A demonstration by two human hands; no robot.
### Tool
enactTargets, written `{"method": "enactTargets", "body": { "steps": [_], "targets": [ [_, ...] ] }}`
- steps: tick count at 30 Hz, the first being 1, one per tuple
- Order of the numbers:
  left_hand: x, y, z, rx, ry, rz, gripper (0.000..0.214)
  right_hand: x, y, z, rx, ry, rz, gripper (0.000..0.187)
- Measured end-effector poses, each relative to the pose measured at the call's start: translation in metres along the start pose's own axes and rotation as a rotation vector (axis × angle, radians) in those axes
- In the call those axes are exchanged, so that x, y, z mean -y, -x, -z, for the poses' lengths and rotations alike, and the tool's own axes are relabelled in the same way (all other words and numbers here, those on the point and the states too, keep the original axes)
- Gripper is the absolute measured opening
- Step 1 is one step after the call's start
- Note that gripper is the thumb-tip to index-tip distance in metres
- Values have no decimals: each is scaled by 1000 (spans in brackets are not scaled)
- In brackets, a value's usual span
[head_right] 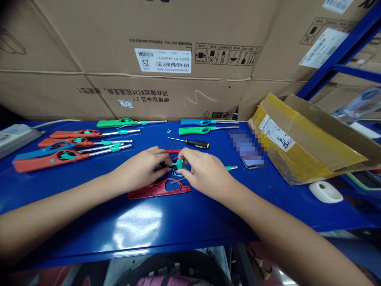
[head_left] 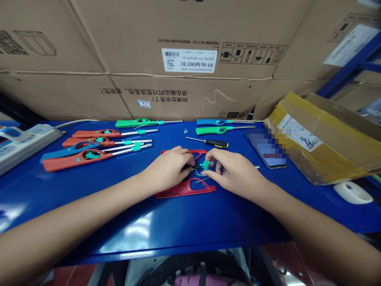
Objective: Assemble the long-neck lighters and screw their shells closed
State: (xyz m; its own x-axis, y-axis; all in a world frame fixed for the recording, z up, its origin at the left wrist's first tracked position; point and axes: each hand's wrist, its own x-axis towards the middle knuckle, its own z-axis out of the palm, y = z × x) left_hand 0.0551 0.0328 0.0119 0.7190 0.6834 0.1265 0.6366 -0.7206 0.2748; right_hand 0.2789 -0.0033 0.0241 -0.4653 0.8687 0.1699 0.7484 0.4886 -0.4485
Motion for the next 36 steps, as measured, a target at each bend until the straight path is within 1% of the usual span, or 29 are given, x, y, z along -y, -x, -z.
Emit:
{"method": "enactTargets", "body": {
  "steps": [3,6,8,10,12,14,16,18,21,26,28,32,34,36],
  "targets": [
    [0,-2,5,-17,-1,-1,10,-1,-2,1,-45,-138,-50,18],
    [-6,0,20,-51,-13,-5,10,0,-3,3,-74,-361,-102,18],
    [-12,6,32,-96,-50,-30,10,1,-3,6,-69,-463,-143,20],
    [-19,13,41,-135,-95,-78,11,1,-3,10,-50,-491,-162,23],
    [-25,23,43,-146,-94,-128,13,1,-2,14,-6,-445,-147,23],
    [-29,34,40,-144,-50,-161,16,2,0,17,74,-377,-129,21],
    [-30,44,33,-165,10,-154,17,4,1,18,165,-357,-128,21],
    [-27,51,26,-195,97,-138,14,6,2,17,237,-399,-134,23],
    [-20,56,17,-245,228,-141,10,7,3,11,306,-485,-130,23],
    [-10,57,6,-323,356,-147,11,3,0,1,340,-443,-103,18],
    [-8,57,2,-319,395,-145,11,2,-1,1,370,-396,-121,16],
    [-4,60,-4,-261,455,-111,11,1,-2,5,399,-310,-136,15],
    [-3,61,-6,-245,475,-91,12,0,-2,6,399,-308,-131,16],
    [-3,62,-7,-256,479,-68,11,1,-2,6,406,-332,-135,17]
  ]
}}
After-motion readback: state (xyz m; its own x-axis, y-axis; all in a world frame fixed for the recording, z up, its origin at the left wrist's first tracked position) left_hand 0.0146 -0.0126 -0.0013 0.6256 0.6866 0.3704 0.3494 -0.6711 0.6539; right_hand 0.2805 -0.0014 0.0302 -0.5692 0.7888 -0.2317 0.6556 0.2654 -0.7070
